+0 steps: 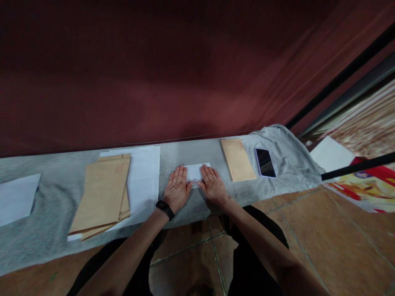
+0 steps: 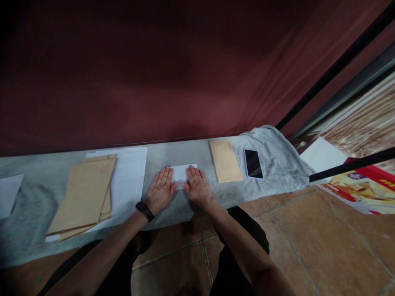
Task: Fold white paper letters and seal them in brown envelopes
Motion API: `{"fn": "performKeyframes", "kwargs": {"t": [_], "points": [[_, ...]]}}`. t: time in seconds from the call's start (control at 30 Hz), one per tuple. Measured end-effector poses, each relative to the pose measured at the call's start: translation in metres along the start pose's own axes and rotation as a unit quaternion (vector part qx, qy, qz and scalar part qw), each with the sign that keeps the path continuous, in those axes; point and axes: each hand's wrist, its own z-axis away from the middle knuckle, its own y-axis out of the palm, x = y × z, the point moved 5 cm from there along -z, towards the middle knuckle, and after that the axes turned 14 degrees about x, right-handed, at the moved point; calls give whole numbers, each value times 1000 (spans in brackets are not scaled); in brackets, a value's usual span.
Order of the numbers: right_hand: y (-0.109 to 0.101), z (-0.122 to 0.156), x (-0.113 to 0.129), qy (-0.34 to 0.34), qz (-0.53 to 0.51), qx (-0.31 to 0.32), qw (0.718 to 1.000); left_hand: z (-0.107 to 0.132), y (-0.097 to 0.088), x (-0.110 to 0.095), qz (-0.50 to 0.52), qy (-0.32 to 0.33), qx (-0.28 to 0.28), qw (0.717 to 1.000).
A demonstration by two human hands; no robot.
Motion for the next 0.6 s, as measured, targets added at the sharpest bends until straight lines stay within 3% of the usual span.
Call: {"fn": "performKeyframes", "kwargs": {"t": [0.6], "points": [[-1, 6, -17, 61, -15, -15, 998, 2, -5, 16, -14, -54, -25, 998]]}}
